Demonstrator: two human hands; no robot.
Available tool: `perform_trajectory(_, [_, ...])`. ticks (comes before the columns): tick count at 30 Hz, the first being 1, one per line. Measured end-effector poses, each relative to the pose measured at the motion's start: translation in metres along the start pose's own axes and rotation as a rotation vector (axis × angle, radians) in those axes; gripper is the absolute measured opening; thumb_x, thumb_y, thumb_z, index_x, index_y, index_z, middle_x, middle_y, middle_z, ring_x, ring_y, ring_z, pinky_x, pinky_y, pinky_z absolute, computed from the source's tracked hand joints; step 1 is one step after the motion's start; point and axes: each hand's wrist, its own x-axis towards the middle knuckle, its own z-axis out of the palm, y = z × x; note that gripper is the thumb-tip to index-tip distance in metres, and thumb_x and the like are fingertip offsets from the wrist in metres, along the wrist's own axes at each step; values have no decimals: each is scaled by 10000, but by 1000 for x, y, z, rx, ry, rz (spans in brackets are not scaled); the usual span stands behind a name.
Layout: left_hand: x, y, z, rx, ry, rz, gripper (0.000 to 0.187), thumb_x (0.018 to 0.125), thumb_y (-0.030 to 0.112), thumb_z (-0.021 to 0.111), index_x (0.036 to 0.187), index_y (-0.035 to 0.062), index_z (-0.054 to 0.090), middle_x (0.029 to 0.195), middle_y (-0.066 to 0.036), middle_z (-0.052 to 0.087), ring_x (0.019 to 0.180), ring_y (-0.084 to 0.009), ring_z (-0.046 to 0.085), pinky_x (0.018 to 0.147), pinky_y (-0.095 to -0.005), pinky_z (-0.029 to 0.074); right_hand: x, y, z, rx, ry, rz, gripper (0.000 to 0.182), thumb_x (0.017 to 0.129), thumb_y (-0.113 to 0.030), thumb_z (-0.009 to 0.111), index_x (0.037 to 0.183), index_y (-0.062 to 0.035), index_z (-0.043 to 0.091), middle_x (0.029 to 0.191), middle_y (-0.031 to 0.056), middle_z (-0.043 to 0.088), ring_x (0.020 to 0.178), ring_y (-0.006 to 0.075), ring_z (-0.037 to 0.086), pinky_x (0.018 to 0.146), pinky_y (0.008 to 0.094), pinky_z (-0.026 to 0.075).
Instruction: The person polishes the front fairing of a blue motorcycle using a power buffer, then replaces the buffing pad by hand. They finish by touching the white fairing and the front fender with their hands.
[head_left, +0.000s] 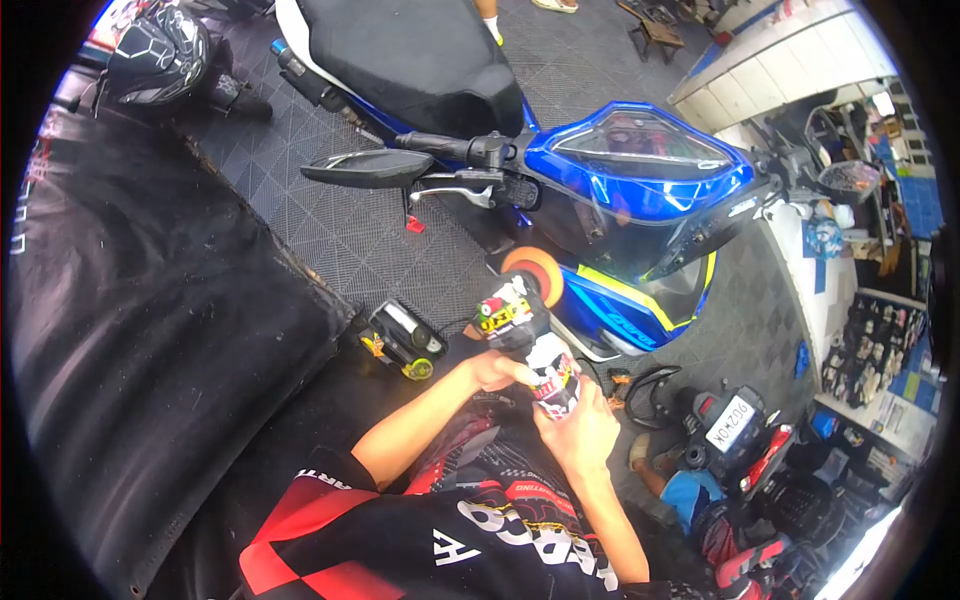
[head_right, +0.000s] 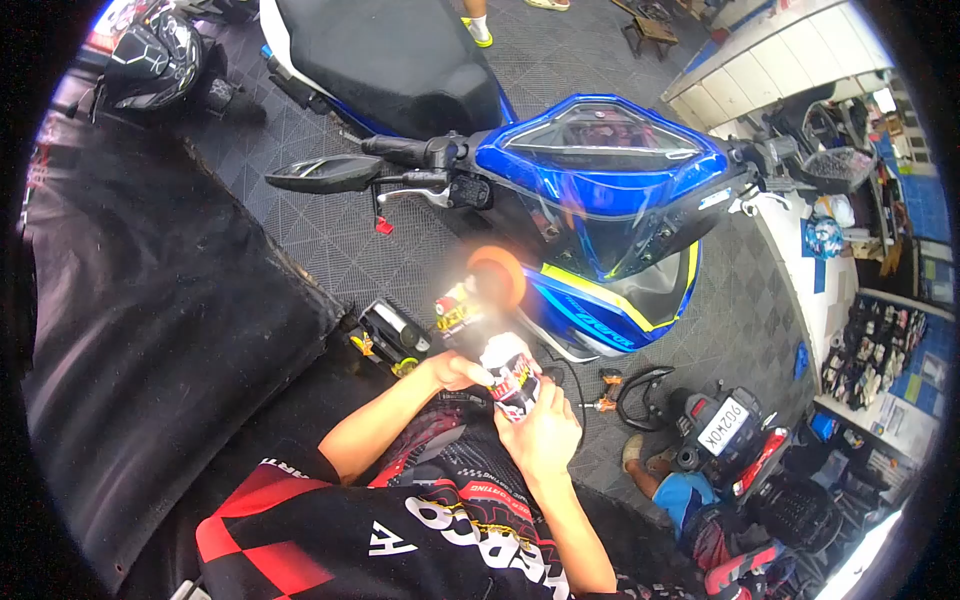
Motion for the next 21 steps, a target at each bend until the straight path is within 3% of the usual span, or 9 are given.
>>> perform_trajectory(2, [4,-8,11,39,36,31,576,732,170,758,1249,-16,586,1206,-162,660,1141,-259,632,1012,-392,496,-1,17,-6,114,-45,-25,770,658,-364,861,1187,-1,436,975,243,683,885,385,702,768,469,556])
perform_trajectory(6, [-3,-10,5,47,39,110,642,709,249,780,1260,-19,590,1204,-157,664,1116,-253,642,997,-384,503,19,16,-20,347,-289,52,700,644,-328,863,1068,-8,407,930,277,673,877,432,693,778,469,540])
perform_trajectory(7, [-3,-8,1,57,40,111,634,708,251,779,1254,-16,599,1202,-155,668,1115,-249,644,1001,-382,500,27,17,-21,405,-393,89,717,641,-319,860,1102,2,415,967,282,682,906,424,700,804,463,541])
perform_trajectory(11, [8,1,-1,137,3,157,605,714,193,772,1256,-15,598,1186,-144,671,1121,-229,637,957,-362,523,40,29,-18,389,-376,3,741,610,-303,851,1163,16,476,935,258,706,874,401,717,790,446,556])
perform_trajectory(16, [31,-57,8,116,-13,172,703,700,91,799,1347,9,538,1333,-127,587,1262,-246,548,1094,-393,426,38,88,-23,270,-355,-108,647,575,-317,840,1077,13,599,859,207,721,807,368,726,753,433,565])
perform_trajectory(21, [61,-141,33,133,117,255,659,748,131,808,1349,32,558,1350,-108,589,1278,-221,538,1113,-389,407,38,175,-27,204,-486,-203,763,560,-313,815,1238,-34,606,895,204,730,848,370,725,789,440,565])
